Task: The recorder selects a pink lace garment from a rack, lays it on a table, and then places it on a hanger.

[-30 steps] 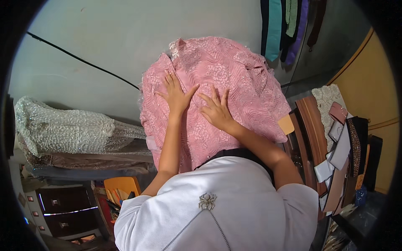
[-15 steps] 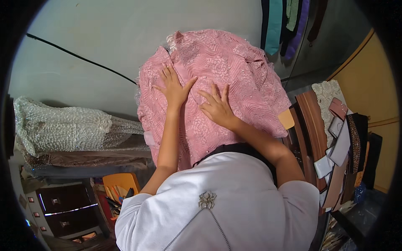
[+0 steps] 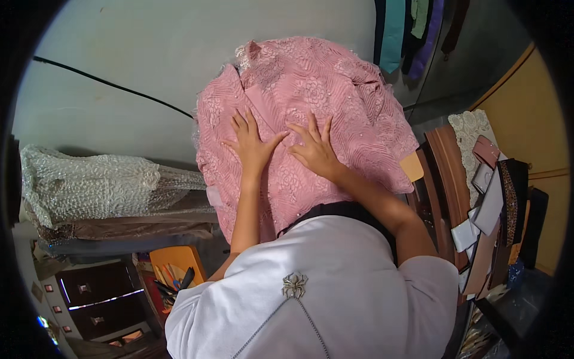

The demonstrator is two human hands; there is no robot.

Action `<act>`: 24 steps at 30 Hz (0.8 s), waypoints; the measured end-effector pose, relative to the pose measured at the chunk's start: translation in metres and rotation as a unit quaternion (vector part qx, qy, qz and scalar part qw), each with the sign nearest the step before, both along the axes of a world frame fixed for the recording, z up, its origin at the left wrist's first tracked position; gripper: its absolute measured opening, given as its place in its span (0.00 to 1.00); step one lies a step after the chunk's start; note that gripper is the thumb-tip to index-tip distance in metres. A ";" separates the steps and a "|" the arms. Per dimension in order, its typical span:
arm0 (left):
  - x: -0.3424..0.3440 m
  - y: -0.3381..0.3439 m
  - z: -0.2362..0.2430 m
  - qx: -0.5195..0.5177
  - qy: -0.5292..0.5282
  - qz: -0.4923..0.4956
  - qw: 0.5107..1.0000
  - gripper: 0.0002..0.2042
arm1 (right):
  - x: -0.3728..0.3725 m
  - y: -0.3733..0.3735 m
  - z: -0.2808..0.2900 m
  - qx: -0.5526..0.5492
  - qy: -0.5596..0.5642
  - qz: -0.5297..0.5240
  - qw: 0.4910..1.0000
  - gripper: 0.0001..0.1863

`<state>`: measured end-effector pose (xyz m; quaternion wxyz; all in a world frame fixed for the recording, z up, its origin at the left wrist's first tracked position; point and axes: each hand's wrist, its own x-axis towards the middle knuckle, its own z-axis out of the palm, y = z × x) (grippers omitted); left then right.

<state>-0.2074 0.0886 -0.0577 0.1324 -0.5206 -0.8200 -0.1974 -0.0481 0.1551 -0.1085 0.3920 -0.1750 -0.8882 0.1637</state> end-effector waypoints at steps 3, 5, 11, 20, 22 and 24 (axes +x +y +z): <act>0.000 0.003 -0.002 -0.003 -0.002 0.013 1.000 0.53 | -0.002 -0.002 0.004 0.008 -0.003 -0.001 1.000 0.05; -0.001 0.003 -0.002 -0.004 -0.004 0.014 1.000 0.52 | -0.002 -0.003 0.005 0.000 0.002 0.010 1.000 0.05; -0.003 0.005 -0.005 0.009 0.007 0.011 1.000 0.52 | 0.001 -0.006 0.012 0.000 -0.011 0.019 1.000 0.04; -0.003 0.004 -0.003 0.003 -0.001 0.004 1.000 0.51 | 0.011 -0.011 0.014 -0.010 -0.024 0.042 0.999 0.04; -0.002 0.004 -0.002 0.004 -0.011 0.004 1.000 0.51 | 0.015 -0.014 0.014 -0.011 -0.021 0.043 0.999 0.04; -0.001 0.003 -0.003 -0.003 -0.010 0.011 1.000 0.51 | 0.017 -0.015 0.015 -0.016 -0.025 0.046 0.999 0.04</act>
